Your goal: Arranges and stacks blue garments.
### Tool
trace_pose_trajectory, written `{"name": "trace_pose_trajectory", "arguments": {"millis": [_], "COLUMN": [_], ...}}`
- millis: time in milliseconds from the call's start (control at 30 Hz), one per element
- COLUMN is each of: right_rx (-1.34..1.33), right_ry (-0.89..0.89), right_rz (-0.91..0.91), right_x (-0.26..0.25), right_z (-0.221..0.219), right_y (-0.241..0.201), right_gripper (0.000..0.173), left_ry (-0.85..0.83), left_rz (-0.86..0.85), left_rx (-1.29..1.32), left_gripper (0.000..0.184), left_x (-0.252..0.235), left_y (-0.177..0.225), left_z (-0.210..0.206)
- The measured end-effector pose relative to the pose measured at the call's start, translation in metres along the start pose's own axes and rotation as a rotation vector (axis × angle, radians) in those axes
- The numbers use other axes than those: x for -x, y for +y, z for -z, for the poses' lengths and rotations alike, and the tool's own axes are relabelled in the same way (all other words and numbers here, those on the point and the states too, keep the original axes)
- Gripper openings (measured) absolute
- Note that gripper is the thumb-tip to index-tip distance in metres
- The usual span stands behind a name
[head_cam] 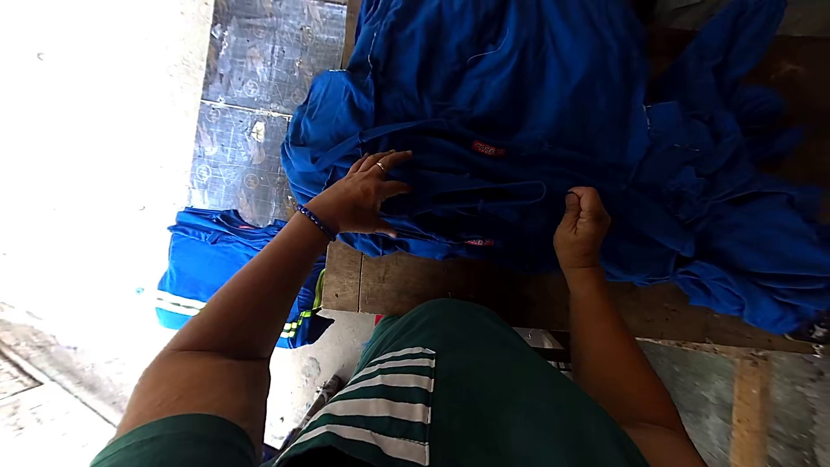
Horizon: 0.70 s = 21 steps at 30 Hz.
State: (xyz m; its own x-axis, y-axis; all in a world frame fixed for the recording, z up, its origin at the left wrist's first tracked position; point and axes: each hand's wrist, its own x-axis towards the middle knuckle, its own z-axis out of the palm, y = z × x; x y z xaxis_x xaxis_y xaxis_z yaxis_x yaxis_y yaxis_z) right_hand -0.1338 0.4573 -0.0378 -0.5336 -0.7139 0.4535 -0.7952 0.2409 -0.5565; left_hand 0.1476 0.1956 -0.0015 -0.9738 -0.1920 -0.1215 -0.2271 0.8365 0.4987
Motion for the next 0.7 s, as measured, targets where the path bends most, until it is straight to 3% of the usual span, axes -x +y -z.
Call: {"name": "trace_pose_trajectory", "arguments": {"millis": [67,100,233,433,533,633,700], "right_rx": [0.04,0.056,0.113,0.307,0.354,0.415,0.408], "right_ry": [-0.025,-0.042,-0.096,-0.274,-0.531,-0.552,-0.559], "right_rz": [-0.015,-0.021,-0.029,-0.124,-0.293,-0.362,-0.375], "right_x": [-0.012,-0.018,-0.04,-0.093,-0.101,-0.101,-0.104], "right_z": [0.001,0.002,0.006,-0.014,-0.044,-0.069,-0.072], "right_y": [0.0,0.0,0.006,0.025,0.047,0.061,0.065], "right_gripper": [0.029,0.03,0.034,0.044,0.046,0.047,0.048], "left_ry": [0.097,0.165,0.38,0.171,0.275,0.603,0.596], "left_rz": [-0.07,-0.078,0.098,0.491,0.592,0.327,0.045], "left_rx": [0.054,0.094,0.081,-0.013,-0.071,-0.084,-0.099], "left_gripper": [0.022,0.019,0.027,0.038,0.037,0.033,0.022], "left_x": [-0.001,-0.004,-0.034,-0.109,-0.124,-0.109,-0.091], "left_y": [-0.011,-0.014,-0.024,-0.042,-0.037,-0.009,0.023], "left_z": [0.0,0.003,0.028,0.042,0.026,0.006,-0.018]}}
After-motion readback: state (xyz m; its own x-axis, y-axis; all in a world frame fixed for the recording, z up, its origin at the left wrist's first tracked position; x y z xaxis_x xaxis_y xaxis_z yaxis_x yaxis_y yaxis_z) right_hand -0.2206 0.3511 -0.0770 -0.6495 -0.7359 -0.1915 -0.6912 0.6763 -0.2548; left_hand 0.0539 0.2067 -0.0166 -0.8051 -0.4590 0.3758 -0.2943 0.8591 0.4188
